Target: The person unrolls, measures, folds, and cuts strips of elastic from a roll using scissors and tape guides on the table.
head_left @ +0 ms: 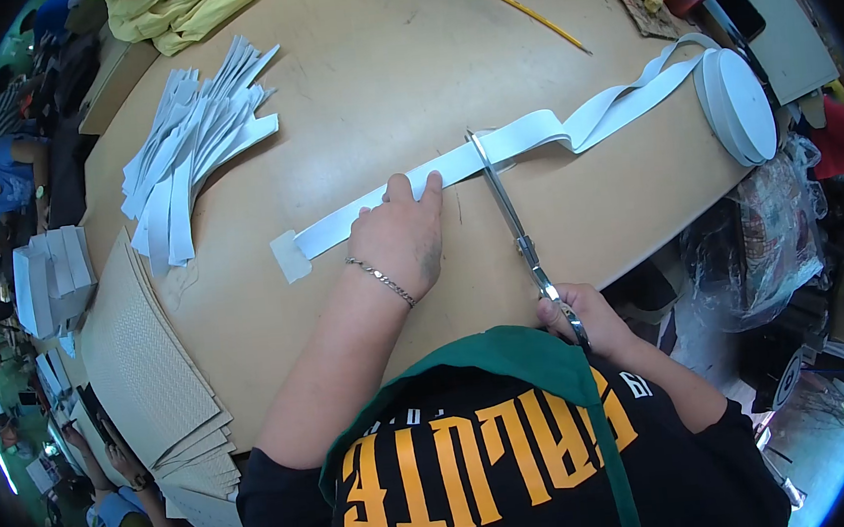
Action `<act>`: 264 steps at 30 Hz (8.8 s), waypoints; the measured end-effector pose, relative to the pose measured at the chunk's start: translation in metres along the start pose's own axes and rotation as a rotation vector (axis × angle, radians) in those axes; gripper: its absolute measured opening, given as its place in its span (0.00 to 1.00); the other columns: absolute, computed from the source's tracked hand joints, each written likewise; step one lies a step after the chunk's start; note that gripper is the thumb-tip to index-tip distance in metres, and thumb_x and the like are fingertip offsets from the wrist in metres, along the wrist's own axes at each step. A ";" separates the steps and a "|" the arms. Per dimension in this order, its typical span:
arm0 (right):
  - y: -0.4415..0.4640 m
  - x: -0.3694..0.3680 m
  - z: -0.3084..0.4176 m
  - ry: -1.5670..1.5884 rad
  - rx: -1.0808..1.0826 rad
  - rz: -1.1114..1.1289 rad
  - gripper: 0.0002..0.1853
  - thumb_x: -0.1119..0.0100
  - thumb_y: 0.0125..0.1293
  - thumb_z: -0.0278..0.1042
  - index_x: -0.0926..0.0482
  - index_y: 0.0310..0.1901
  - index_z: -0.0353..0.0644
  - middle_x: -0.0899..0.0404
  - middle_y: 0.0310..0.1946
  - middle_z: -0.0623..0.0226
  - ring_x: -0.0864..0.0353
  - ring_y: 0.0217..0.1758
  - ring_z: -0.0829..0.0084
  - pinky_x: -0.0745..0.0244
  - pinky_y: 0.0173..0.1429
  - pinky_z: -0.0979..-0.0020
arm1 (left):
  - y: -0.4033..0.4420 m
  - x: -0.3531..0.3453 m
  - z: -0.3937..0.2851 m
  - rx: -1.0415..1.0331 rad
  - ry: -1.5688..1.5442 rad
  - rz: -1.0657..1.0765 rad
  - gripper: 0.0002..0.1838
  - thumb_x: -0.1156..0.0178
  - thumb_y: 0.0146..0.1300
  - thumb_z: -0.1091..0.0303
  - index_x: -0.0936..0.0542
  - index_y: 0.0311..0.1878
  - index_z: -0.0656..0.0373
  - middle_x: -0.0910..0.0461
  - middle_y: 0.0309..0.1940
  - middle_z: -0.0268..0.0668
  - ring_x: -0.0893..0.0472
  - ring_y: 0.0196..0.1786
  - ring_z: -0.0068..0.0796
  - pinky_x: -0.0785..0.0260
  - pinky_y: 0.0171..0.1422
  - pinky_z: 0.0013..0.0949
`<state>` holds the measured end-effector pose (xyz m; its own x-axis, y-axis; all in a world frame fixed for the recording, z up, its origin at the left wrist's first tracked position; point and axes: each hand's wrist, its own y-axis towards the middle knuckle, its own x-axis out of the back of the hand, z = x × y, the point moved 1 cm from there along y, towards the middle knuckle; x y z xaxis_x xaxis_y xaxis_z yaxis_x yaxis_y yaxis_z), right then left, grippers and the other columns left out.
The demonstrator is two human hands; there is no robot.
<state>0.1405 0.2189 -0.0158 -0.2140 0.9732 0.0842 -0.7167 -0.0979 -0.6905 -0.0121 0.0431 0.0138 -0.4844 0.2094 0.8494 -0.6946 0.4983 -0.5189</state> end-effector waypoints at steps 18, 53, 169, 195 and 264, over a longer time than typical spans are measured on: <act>0.005 -0.005 -0.002 0.041 -0.049 -0.029 0.24 0.42 0.62 0.55 0.23 0.24 0.37 0.28 0.17 0.74 0.32 0.20 0.84 0.36 0.26 0.79 | 0.002 -0.008 0.005 -0.070 0.035 -0.085 0.34 0.45 0.52 0.74 0.39 0.66 0.57 0.32 0.46 0.54 0.19 0.33 0.45 0.25 0.34 0.38; 0.007 -0.004 0.004 0.058 -0.074 0.002 0.27 0.43 0.59 0.63 0.32 0.19 0.46 0.33 0.12 0.74 0.32 0.14 0.83 0.36 0.21 0.82 | 0.003 -0.004 0.001 0.000 -0.006 0.006 0.35 0.47 0.53 0.74 0.41 0.67 0.56 0.34 0.49 0.54 0.20 0.39 0.49 0.25 0.42 0.40; 0.100 0.015 0.043 -1.228 0.642 -0.505 0.33 0.52 0.61 0.63 0.37 0.66 0.61 0.58 0.71 0.57 0.67 0.74 0.50 0.62 0.68 0.36 | -0.047 -0.098 0.026 0.375 -0.169 -0.503 0.37 0.47 0.58 0.38 0.39 0.68 0.40 0.52 0.71 0.41 0.57 0.74 0.48 0.58 0.61 0.75; 0.126 0.010 0.080 -1.107 1.029 -0.427 0.24 0.39 0.55 0.37 0.28 0.54 0.43 0.29 0.53 0.65 0.35 0.60 0.59 0.44 0.63 0.56 | -0.047 -0.102 0.024 0.370 -0.220 -0.519 0.37 0.50 0.58 0.36 0.42 0.69 0.37 0.53 0.71 0.40 0.57 0.74 0.48 0.56 0.62 0.74; 0.025 0.135 0.064 -0.145 1.146 -0.457 0.23 0.31 0.48 0.37 0.23 0.47 0.46 0.25 0.41 0.61 0.27 0.49 0.64 0.44 0.67 0.53 | 0.008 0.020 -0.073 -0.426 -0.769 -0.223 0.11 0.48 0.66 0.66 0.26 0.33 0.65 0.27 0.25 0.42 0.24 0.24 0.33 0.31 0.32 0.33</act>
<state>0.0517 0.3345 0.0244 0.1887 0.9410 0.2810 -0.8954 0.0474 0.4427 0.0112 0.1128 0.0333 -0.6900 -0.4727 0.5481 -0.6333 0.7609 -0.1411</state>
